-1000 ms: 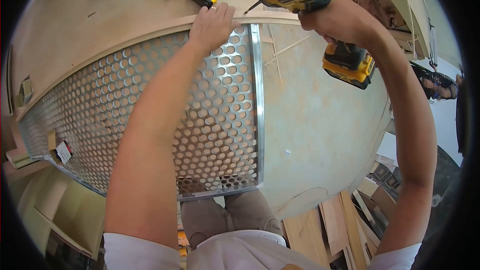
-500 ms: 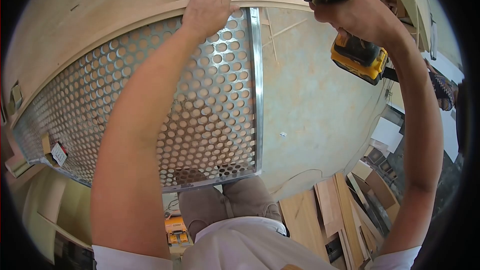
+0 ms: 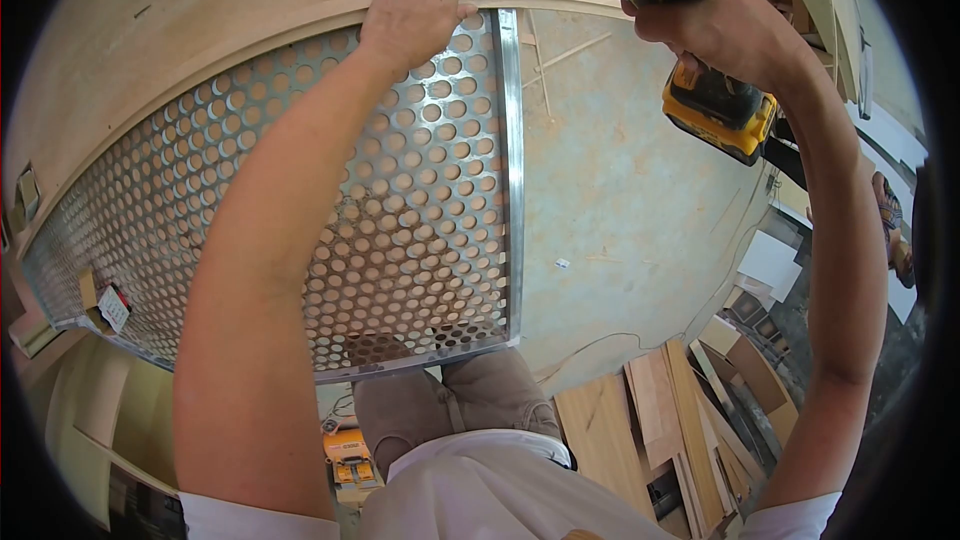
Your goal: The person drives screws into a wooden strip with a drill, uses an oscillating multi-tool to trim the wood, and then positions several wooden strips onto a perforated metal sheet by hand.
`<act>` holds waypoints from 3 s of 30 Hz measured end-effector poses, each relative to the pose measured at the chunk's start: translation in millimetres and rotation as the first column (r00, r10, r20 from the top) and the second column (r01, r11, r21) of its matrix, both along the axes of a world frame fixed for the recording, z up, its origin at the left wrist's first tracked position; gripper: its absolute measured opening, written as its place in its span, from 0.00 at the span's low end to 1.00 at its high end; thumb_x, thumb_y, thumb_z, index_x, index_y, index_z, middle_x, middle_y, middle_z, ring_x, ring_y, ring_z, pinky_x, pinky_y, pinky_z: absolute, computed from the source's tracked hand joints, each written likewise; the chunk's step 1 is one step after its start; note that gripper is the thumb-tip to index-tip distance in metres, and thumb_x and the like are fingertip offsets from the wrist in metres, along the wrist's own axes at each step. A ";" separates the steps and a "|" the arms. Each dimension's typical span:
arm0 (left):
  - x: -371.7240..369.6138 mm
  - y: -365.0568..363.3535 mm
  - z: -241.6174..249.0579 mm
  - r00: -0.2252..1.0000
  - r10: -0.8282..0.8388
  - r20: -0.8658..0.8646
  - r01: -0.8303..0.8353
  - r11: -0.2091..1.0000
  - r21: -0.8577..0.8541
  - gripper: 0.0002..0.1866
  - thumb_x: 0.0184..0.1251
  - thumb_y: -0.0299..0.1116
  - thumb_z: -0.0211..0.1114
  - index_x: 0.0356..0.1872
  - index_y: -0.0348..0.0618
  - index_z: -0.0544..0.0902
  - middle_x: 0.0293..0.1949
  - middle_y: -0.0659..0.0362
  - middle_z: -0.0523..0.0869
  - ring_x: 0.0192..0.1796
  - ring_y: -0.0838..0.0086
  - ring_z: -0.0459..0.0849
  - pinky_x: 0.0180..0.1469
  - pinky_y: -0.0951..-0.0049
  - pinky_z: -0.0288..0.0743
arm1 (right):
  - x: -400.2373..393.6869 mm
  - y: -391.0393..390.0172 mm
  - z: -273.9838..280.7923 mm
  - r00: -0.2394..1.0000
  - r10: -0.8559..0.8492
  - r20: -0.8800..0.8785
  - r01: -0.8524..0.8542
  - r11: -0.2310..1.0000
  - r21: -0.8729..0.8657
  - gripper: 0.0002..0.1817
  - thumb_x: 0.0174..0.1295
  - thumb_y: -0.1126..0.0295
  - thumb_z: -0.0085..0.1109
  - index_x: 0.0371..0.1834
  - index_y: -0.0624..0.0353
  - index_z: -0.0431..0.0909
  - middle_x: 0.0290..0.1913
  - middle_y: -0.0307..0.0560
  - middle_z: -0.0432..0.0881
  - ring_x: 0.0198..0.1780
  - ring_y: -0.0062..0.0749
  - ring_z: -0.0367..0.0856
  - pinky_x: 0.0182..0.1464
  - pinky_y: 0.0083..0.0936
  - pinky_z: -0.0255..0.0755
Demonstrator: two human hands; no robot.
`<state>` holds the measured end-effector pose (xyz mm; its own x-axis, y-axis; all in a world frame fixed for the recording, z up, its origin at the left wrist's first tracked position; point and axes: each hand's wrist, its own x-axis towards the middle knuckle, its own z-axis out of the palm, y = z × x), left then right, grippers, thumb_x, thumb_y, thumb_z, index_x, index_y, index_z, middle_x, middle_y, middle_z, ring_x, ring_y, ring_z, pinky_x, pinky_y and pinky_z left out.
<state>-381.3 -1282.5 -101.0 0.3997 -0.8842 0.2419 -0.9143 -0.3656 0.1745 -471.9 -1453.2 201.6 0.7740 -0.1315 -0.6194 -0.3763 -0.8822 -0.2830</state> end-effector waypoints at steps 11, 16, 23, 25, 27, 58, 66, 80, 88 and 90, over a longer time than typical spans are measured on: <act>0.0 -0.3 0.5 1.000 -0.002 -0.022 0.002 1.000 0.006 0.18 0.78 0.49 0.56 0.52 0.45 0.78 0.47 0.58 0.82 0.47 0.66 0.84 0.46 0.63 0.72 | 17.6 -3.3 -2.5 0.978 -0.098 -0.183 0.099 0.995 -0.007 0.25 0.54 0.78 0.59 0.58 0.68 0.77 0.47 0.57 0.86 0.51 0.41 0.83 0.58 0.34 0.78; 0.4 0.0 -2.2 1.000 -0.008 -0.014 0.008 1.000 -0.012 0.18 0.78 0.49 0.55 0.53 0.45 0.78 0.47 0.58 0.82 0.46 0.65 0.84 0.46 0.63 0.72 | 4.9 -26.4 -23.9 0.999 -0.038 -0.038 0.042 0.993 0.114 0.24 0.54 0.78 0.59 0.57 0.69 0.77 0.46 0.56 0.85 0.50 0.40 0.82 0.57 0.34 0.77; 0.6 0.9 -1.0 1.000 0.001 -0.025 -0.001 1.000 -0.005 0.18 0.78 0.48 0.55 0.53 0.45 0.78 0.47 0.58 0.82 0.46 0.66 0.84 0.46 0.63 0.71 | 10.1 -4.3 2.4 0.997 0.070 -0.036 -0.067 0.995 0.077 0.26 0.54 0.78 0.59 0.60 0.68 0.77 0.47 0.57 0.85 0.51 0.42 0.83 0.60 0.34 0.77; 0.4 0.9 -0.8 1.000 -0.001 -0.019 0.000 1.000 -0.006 0.18 0.78 0.48 0.56 0.53 0.45 0.78 0.47 0.58 0.82 0.46 0.66 0.84 0.46 0.63 0.72 | 4.2 -0.4 0.1 0.995 0.093 0.039 -0.095 0.994 0.055 0.25 0.54 0.79 0.59 0.59 0.68 0.77 0.47 0.57 0.85 0.51 0.42 0.82 0.60 0.35 0.77; 0.6 0.2 -0.9 1.000 0.001 -0.018 -0.001 1.000 0.015 0.18 0.78 0.48 0.56 0.53 0.45 0.78 0.47 0.58 0.82 0.46 0.66 0.84 0.46 0.63 0.72 | 1.2 -1.2 -2.7 0.989 0.117 0.086 -0.121 0.992 0.047 0.25 0.54 0.79 0.59 0.59 0.68 0.77 0.47 0.57 0.85 0.51 0.42 0.82 0.60 0.35 0.77; 0.8 2.9 2.8 1.000 -0.012 -0.007 0.012 1.000 -0.004 0.18 0.77 0.48 0.57 0.53 0.44 0.78 0.47 0.57 0.83 0.43 0.67 0.85 0.44 0.64 0.74 | -9.0 -40.6 -46.1 1.000 -0.005 0.001 0.005 1.000 0.012 0.23 0.53 0.69 0.60 0.54 0.64 0.81 0.40 0.50 0.84 0.40 0.34 0.83 0.46 0.31 0.79; 0.5 2.0 3.1 0.999 -0.016 0.034 0.015 0.999 0.029 0.19 0.77 0.48 0.57 0.54 0.44 0.78 0.46 0.58 0.83 0.43 0.67 0.85 0.44 0.65 0.73 | -2.3 -49.5 -42.5 0.998 0.029 -0.062 -0.027 0.999 0.038 0.24 0.53 0.70 0.62 0.56 0.63 0.81 0.41 0.50 0.85 0.43 0.37 0.83 0.50 0.32 0.79; 0.7 0.5 -1.7 0.999 -0.008 0.049 0.008 1.000 -0.001 0.19 0.78 0.50 0.55 0.53 0.44 0.78 0.46 0.57 0.83 0.46 0.65 0.85 0.44 0.62 0.74 | 4.9 -48.3 -47.1 0.977 0.211 0.022 -0.212 0.972 0.105 0.25 0.50 0.77 0.61 0.56 0.66 0.80 0.48 0.60 0.87 0.51 0.44 0.84 0.56 0.34 0.78; 0.8 -0.5 7.1 1.000 -0.013 0.006 0.013 1.000 0.015 0.19 0.78 0.49 0.56 0.53 0.44 0.78 0.48 0.55 0.83 0.50 0.63 0.85 0.47 0.59 0.74 | 14.4 -34.5 -15.6 0.979 0.158 -0.127 -0.160 0.987 -0.010 0.22 0.51 0.73 0.66 0.52 0.64 0.82 0.45 0.61 0.88 0.48 0.45 0.86 0.52 0.35 0.79; 0.6 -0.1 8.4 1.000 -0.011 -0.018 0.012 0.999 0.037 0.19 0.78 0.49 0.57 0.53 0.44 0.77 0.49 0.55 0.83 0.52 0.62 0.85 0.48 0.58 0.75 | -7.7 -27.0 -10.5 0.989 0.066 0.132 -0.070 0.997 0.024 0.23 0.52 0.74 0.65 0.54 0.64 0.81 0.46 0.60 0.88 0.49 0.45 0.86 0.54 0.35 0.79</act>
<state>-380.7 -1282.7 -92.6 0.3932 -0.8970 0.2020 -0.9153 -0.3612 0.1779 -479.6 -1480.2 191.2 0.8554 -0.0594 -0.5146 -0.2738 -0.8952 -0.3516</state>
